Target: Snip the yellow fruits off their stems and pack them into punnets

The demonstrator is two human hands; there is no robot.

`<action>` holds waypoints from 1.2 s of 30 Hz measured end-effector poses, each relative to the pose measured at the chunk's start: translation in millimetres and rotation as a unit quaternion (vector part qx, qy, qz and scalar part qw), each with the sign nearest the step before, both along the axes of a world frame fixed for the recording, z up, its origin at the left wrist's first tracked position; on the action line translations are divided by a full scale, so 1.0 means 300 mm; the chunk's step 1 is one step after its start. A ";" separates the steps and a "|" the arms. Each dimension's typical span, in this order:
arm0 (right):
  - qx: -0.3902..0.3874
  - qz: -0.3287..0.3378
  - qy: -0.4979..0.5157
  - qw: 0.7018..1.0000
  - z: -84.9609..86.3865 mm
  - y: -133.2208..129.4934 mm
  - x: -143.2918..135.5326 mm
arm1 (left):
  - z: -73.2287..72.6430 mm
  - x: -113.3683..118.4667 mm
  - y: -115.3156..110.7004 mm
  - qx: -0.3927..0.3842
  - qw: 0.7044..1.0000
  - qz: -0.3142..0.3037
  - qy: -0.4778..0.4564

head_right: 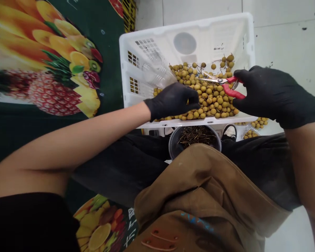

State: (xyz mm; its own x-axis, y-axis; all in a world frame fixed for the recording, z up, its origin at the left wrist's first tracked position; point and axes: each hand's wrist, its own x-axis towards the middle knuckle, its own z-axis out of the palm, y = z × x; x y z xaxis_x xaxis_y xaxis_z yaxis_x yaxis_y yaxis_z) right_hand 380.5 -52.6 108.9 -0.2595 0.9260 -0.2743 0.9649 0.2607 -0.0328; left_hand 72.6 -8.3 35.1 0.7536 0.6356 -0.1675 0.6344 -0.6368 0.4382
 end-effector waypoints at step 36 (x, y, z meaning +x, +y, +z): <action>-0.045 -0.002 0.012 0.999 0.019 -0.005 -0.047 | -0.256 0.018 0.070 0.065 0.989 -0.097 0.094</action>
